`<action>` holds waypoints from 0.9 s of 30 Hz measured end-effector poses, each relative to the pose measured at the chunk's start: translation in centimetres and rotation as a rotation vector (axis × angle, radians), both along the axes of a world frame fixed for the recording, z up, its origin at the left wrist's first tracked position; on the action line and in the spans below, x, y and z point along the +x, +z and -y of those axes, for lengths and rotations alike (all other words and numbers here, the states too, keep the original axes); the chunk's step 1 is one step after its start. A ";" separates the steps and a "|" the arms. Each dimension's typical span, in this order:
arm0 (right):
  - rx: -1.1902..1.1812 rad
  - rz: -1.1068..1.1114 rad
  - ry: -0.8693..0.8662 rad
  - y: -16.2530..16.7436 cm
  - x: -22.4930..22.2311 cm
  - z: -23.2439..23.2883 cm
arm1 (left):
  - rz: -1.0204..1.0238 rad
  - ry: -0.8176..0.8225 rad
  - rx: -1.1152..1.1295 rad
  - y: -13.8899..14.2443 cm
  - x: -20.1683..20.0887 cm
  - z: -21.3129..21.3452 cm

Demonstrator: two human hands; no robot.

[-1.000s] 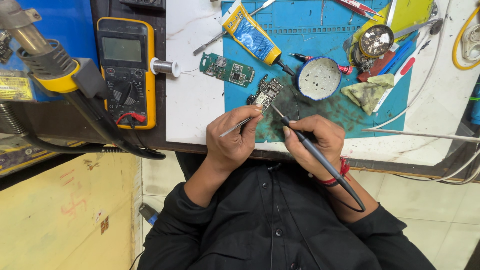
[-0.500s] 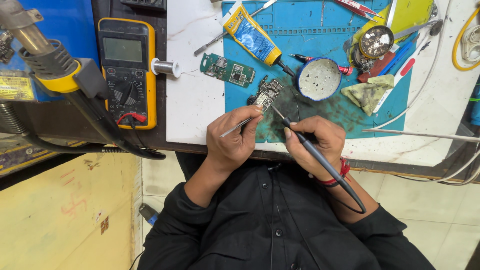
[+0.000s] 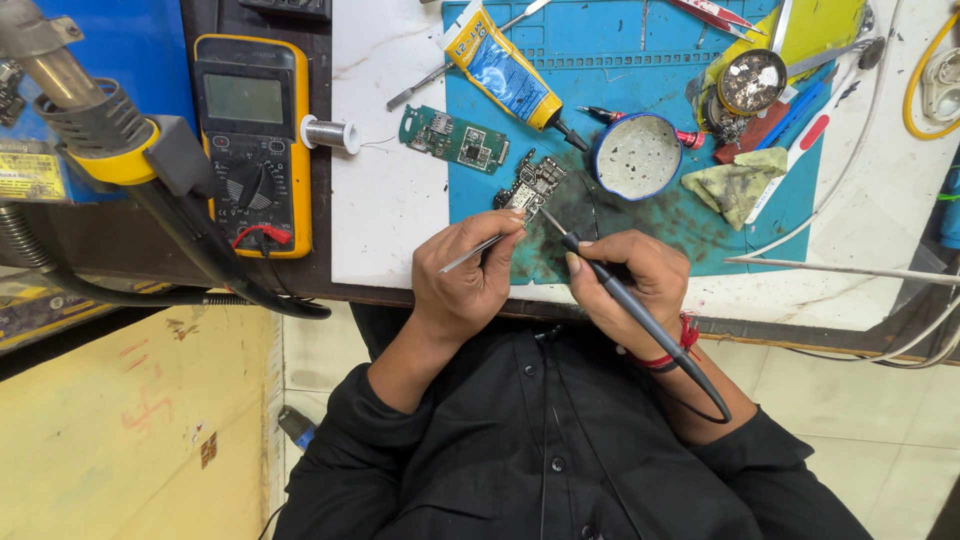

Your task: The person uses a soldering iron and tweezers to apply solder to multiple points on a small circuit board. The person holds the board steady with one hand while applying heat and solder with the other, working methodically across different components.

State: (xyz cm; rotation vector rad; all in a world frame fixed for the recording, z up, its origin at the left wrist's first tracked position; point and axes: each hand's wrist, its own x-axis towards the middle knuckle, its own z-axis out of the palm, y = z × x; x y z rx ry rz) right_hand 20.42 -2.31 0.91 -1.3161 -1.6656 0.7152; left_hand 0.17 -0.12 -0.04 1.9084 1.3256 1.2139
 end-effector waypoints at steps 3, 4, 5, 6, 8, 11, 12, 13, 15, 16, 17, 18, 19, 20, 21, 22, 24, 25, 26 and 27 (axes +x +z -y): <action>0.007 -0.015 0.008 0.1 0.1 -0.1 | 0.003 0.001 -0.004 0.1 0.1 0.0; 0.018 -0.022 0.018 0.1 0.0 -0.1 | 0.003 0.001 -0.005 0.1 0.0 0.0; 0.022 -0.014 0.021 0.1 0.0 -0.1 | 0.001 0.001 -0.005 0.2 0.0 0.0; 0.026 -0.006 0.024 0.1 0.0 -0.1 | -0.001 0.000 -0.005 0.2 0.0 0.0; 0.018 -0.001 0.016 0.1 0.0 -0.1 | 0.001 -0.002 -0.004 0.2 0.0 0.0; 0.000 -0.011 -0.002 0.0 0.0 -0.1 | 0.006 -0.003 -0.005 0.2 0.0 -0.1; 0.005 -0.014 0.000 0.0 0.0 -0.1 | 0.005 -0.003 -0.006 0.2 0.0 -0.1; 0.008 -0.016 0.002 0.0 0.0 -0.1 | 0.006 -0.002 -0.008 0.2 0.0 0.0; -0.006 -0.009 -0.010 0.0 0.1 0.0 | 0.007 -0.001 -0.007 0.1 0.0 -0.1; -0.015 -0.005 -0.016 0.0 0.0 0.0 | 0.007 -0.001 -0.009 0.1 0.0 0.0; -0.009 -0.003 -0.011 0.0 0.0 0.0 | 0.006 -0.002 -0.005 0.1 0.0 0.0; -0.002 -0.001 -0.006 0.0 0.0 0.0 | 0.004 -0.002 0.001 0.1 0.0 0.0; 0.006 0.000 -0.001 0.0 0.0 -0.1 | 0.001 -0.002 0.007 0.1 0.1 0.0; 0.006 0.000 0.000 0.0 0.0 0.0 | 0.001 -0.002 0.009 0.0 0.0 0.0; 0.007 0.001 0.000 0.0 -0.1 0.0 | 0.001 -0.002 0.012 0.0 0.0 0.0; 0.008 0.000 0.001 0.1 -0.1 -0.1 | 0.001 -0.002 0.014 0.0 0.0 0.0; -0.009 -0.018 -0.007 0.1 -0.2 -0.1 | -0.001 0.001 0.009 0.0 0.0 0.0; -0.017 -0.027 -0.012 0.1 -0.2 -0.1 | -0.002 0.003 0.006 0.0 0.0 0.0; -0.010 -0.020 -0.006 0.2 -0.2 -0.1 | -0.002 0.003 0.002 0.0 0.0 0.0; -0.003 -0.014 -0.001 0.2 -0.1 -0.1 | -0.001 0.004 -0.002 0.0 0.0 0.0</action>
